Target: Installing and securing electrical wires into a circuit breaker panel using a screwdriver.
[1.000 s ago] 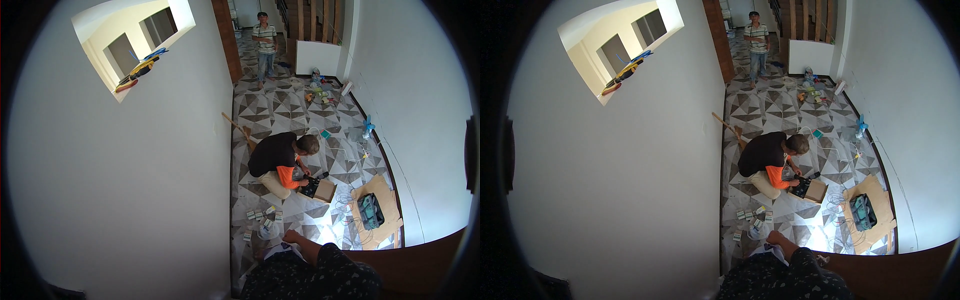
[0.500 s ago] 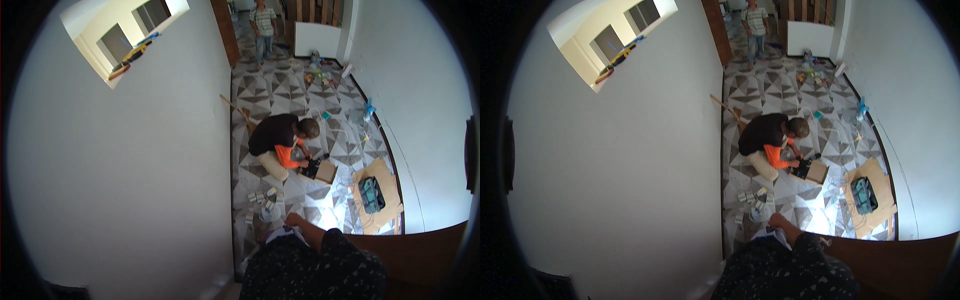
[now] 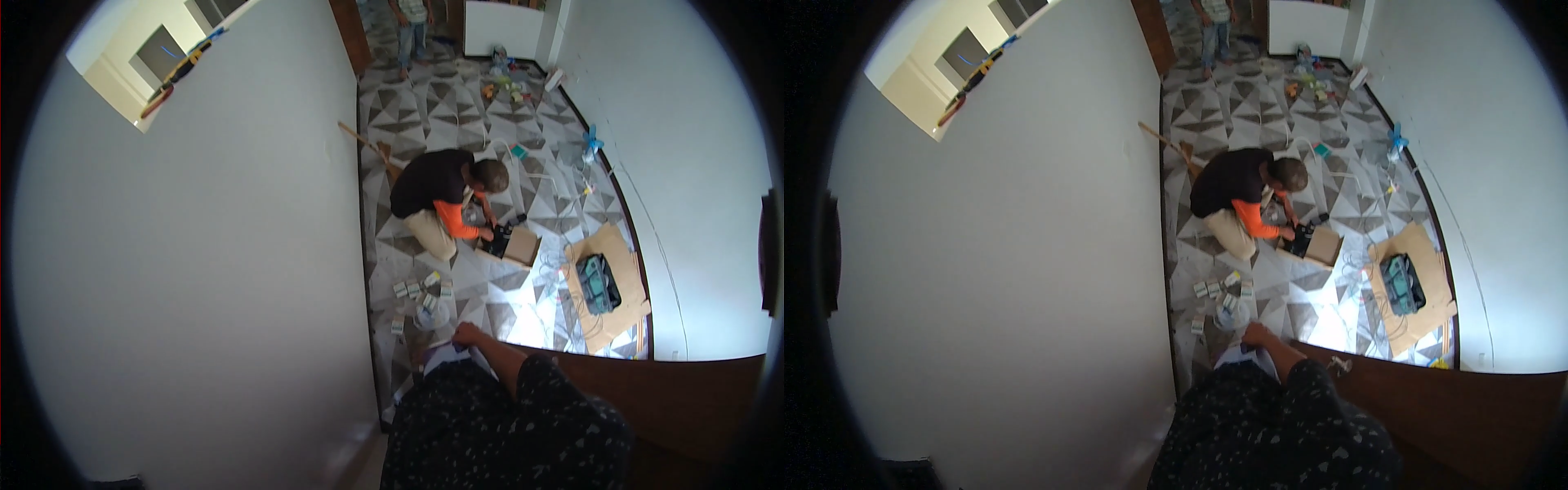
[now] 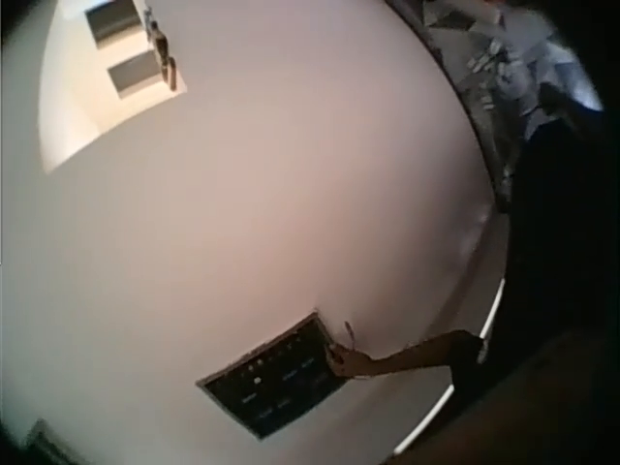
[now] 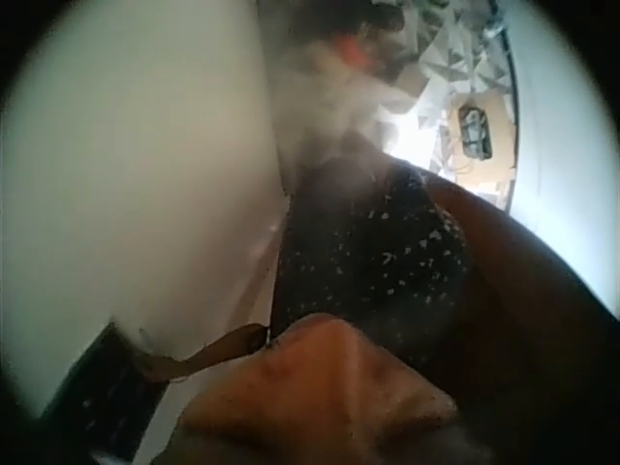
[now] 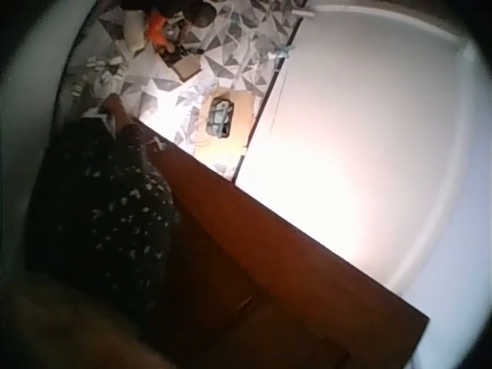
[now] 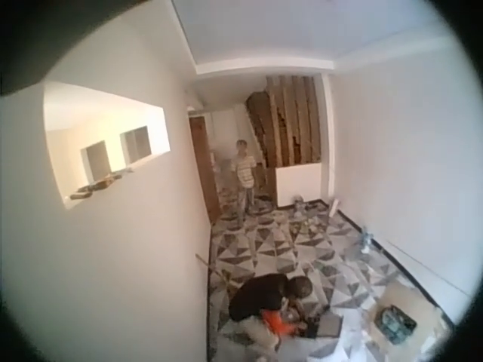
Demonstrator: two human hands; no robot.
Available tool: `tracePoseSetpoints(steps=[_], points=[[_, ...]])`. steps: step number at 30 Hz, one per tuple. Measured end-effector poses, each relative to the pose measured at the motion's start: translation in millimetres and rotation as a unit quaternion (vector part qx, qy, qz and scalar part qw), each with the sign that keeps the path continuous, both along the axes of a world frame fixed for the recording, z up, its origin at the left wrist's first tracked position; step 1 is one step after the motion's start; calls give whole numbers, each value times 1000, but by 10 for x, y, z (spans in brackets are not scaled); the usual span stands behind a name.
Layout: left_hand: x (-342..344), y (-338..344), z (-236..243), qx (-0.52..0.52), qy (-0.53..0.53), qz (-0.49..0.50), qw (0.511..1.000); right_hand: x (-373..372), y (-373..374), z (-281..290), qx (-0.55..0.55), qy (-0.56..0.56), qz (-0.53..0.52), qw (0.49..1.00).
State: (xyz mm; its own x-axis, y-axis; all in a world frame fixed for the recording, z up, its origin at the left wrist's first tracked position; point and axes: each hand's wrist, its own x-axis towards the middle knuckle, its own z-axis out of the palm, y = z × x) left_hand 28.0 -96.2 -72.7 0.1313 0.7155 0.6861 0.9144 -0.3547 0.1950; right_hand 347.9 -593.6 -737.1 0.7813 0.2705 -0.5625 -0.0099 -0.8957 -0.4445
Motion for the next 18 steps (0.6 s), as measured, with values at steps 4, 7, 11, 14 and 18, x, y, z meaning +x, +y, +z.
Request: tracePoseSetpoints(steps=[4,7,11,14,18], points=[[-322,222,2,-18,20,59,998,89,80,216,-1,49,-45,998],[-181,174,-5,6,3,4,1000,172,52,304,16,57,-73,996],[38,-51,70,-10,18,30,999,194,29,349,5,41,-77,996],[59,-60,69,-13,5,12,1000,118,1,352,9,33,-79,996],[14,27,82,-42,3,38,998,36,5,383,10,34,-84,996]])
